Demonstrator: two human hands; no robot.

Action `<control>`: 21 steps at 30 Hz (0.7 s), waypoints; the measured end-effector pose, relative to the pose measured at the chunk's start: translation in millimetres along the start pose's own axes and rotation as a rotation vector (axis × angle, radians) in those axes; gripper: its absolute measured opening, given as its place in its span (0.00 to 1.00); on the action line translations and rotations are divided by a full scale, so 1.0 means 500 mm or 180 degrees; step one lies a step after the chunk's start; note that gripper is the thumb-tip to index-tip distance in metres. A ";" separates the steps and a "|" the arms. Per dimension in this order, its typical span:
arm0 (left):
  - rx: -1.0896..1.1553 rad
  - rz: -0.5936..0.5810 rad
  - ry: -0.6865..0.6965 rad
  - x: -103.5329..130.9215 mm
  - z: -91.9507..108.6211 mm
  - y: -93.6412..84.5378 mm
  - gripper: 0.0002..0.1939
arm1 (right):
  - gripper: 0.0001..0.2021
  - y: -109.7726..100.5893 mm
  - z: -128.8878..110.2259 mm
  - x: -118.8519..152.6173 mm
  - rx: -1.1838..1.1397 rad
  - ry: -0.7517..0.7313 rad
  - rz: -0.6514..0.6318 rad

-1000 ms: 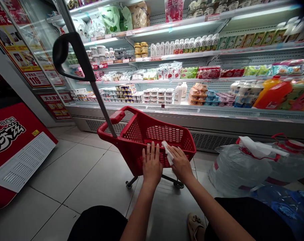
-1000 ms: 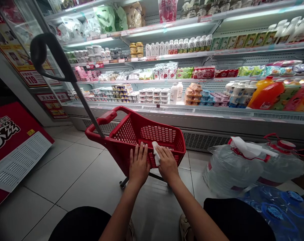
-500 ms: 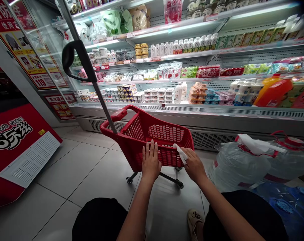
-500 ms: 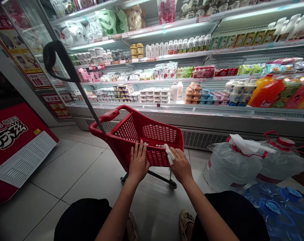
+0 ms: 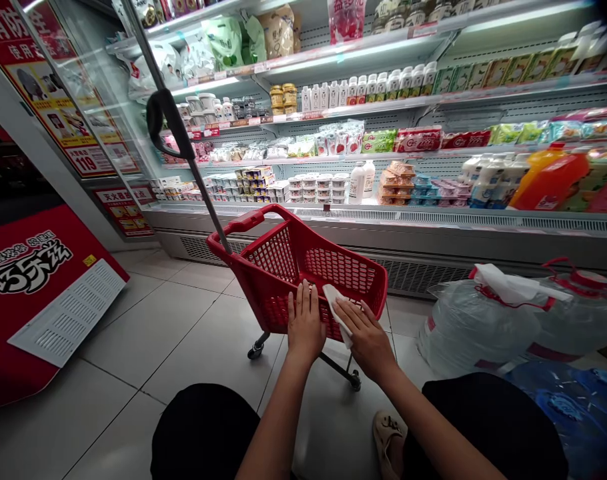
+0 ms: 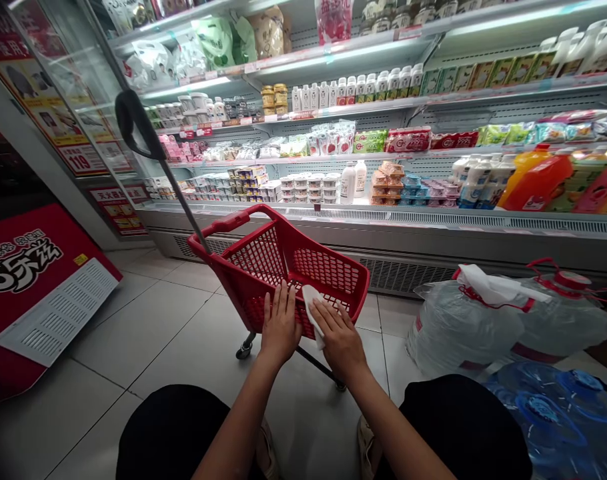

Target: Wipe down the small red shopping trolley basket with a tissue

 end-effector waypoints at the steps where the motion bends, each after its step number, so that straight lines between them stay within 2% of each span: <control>1: 0.0033 -0.0019 -0.0010 0.000 -0.003 -0.002 0.43 | 0.43 -0.012 0.006 0.020 0.0026 0.0049 0.0004; 4: 0.0117 -0.0069 -0.0131 -0.004 -0.002 -0.001 0.42 | 0.43 -0.042 0.022 0.074 0.0077 0.0182 0.0029; 7: 0.0164 -0.0086 -0.0283 -0.010 0.012 0.006 0.40 | 0.42 -0.048 0.029 0.085 0.0049 0.0212 0.0027; 11: 0.0091 -0.0020 -0.0316 -0.013 0.021 0.012 0.40 | 0.39 -0.014 0.017 0.020 -0.0125 0.0127 -0.0023; 14: -0.0023 -0.0030 -0.0184 -0.010 0.012 0.012 0.41 | 0.39 0.012 0.003 -0.037 -0.0258 0.0013 0.0000; 16: -0.0096 -0.0049 -0.0088 -0.007 0.000 0.011 0.42 | 0.38 0.014 -0.001 -0.051 -0.0300 -0.0049 -0.0007; 18: -0.0158 -0.0060 -0.0058 -0.005 -0.013 0.009 0.44 | 0.38 0.004 0.005 -0.038 -0.0300 -0.0085 -0.0057; 21: -0.0190 -0.0081 -0.0092 -0.005 -0.027 0.007 0.45 | 0.37 -0.029 0.026 0.018 -0.0241 -0.0054 -0.0061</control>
Point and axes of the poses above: each hand's wrist, its own x-axis away from the middle knuckle, its own y-axis out of the palm, z = x × y, the point moved 4 cm from there along -x, towards the middle knuckle, and after that the axes turned 12 degrees about -x, right-handed, at the moved point
